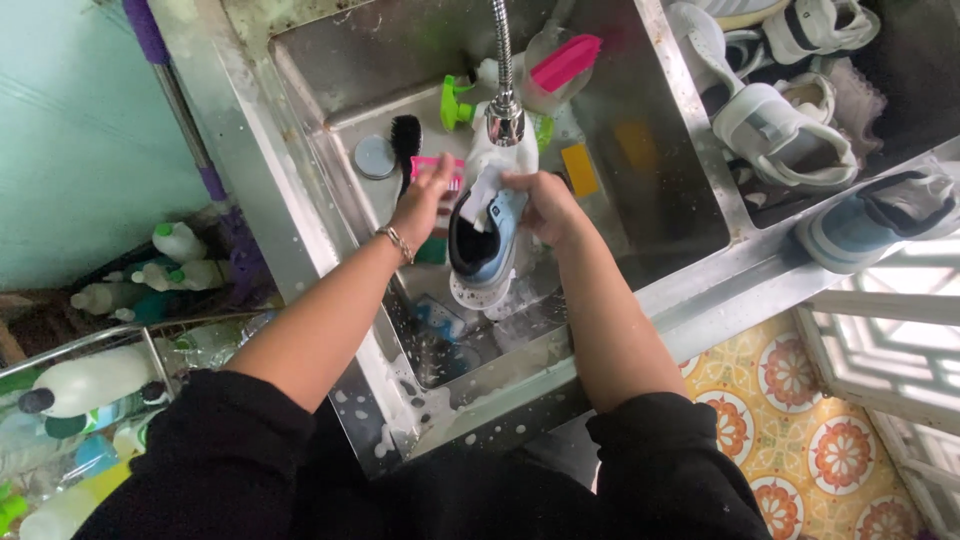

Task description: The person scrubs a white and blue sneaker with a green sponge and rinses it under a running tap in a stainless steel sink. They then retrieve a black sock from a green bucket and place it in a pink basin before tying the laces of the sneaker.

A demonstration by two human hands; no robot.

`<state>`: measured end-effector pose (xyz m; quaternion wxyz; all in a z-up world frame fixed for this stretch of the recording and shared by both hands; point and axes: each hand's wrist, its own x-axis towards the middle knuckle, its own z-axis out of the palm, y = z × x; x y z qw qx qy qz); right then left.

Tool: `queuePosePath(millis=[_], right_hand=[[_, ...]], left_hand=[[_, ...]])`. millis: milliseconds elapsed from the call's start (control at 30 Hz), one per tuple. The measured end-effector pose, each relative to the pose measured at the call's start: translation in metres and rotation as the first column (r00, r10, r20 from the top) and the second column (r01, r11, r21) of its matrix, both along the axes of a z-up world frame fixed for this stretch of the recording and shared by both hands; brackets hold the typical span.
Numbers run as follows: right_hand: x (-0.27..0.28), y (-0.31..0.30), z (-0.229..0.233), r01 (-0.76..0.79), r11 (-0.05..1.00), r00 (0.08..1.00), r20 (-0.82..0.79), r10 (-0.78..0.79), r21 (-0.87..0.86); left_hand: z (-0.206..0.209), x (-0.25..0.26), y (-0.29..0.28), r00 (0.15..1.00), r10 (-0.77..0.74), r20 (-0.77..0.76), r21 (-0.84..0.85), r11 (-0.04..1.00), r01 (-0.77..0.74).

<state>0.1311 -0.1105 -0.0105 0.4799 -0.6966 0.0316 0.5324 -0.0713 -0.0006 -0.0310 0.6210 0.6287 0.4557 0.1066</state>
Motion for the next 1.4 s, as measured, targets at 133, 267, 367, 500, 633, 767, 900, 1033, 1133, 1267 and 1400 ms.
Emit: queuePosePath(millis=[133, 267, 367, 500, 633, 767, 900, 1033, 1133, 1267, 1400], right_hand=[[-0.017, -0.008, 0.023, -0.069, 0.996, 0.988, -0.146, 0.059, -0.060], [-0.015, -0.014, 0.020, -0.051, 0.997, 0.975, -0.221, 0.035, -0.064], [-0.012, -0.016, 0.041, -0.069, 0.996, 0.973, -0.222, 0.057, -0.050], [-0.015, -0.012, 0.019, -0.137, 0.988, 0.978, -0.166, 0.125, -0.068], [-0.008, -0.009, -0.015, -0.042, 0.999, 0.989, -0.142, 0.038, -0.026], [-0.004, 0.001, -0.010, 0.008, 0.999, 0.998, -0.065, -0.005, 0.040], [0.004, 0.005, -0.024, 0.060, 0.998, 0.998, -0.005, -0.060, 0.028], [0.010, 0.008, -0.040, 0.095, 0.993, 0.974, 0.201, -0.107, 0.067], [0.009, 0.010, -0.027, 0.128, 0.990, 0.928, 0.344, -0.143, 0.065], [0.007, 0.013, -0.006, 0.200, 0.967, 0.834, 0.490, -0.253, 0.159], [0.004, 0.013, -0.004, 0.223, 0.955, 0.797, 0.528, -0.294, 0.195]], left_hand=[[0.042, 0.015, -0.011, 0.998, 0.028, 0.050, -0.410, 0.912, -0.005], [-0.072, 0.028, 0.016, 0.946, -0.167, -0.277, -0.111, 0.984, 0.141], [-0.065, 0.041, 0.008, 0.960, -0.132, -0.246, -0.129, 0.986, 0.102], [-0.038, 0.040, 0.002, 0.957, -0.127, -0.260, -0.113, 0.988, 0.100], [-0.009, 0.036, 0.002, 0.968, -0.118, -0.220, -0.098, 0.990, 0.098], [-0.006, 0.043, 0.007, 0.989, -0.082, -0.127, -0.065, 0.995, 0.074], [-0.041, 0.058, 0.013, 0.996, -0.054, -0.071, -0.047, 0.998, 0.051], [-0.051, 0.066, 0.011, 0.991, -0.023, -0.129, -0.028, 0.999, 0.020], [-0.046, 0.068, 0.011, 0.989, -0.034, -0.145, -0.056, 0.998, 0.026], [-0.028, 0.070, 0.010, 0.986, -0.081, -0.143, -0.095, 0.993, 0.068], [-0.031, 0.078, 0.009, 0.986, -0.100, -0.137, 0.015, 0.995, 0.103]])
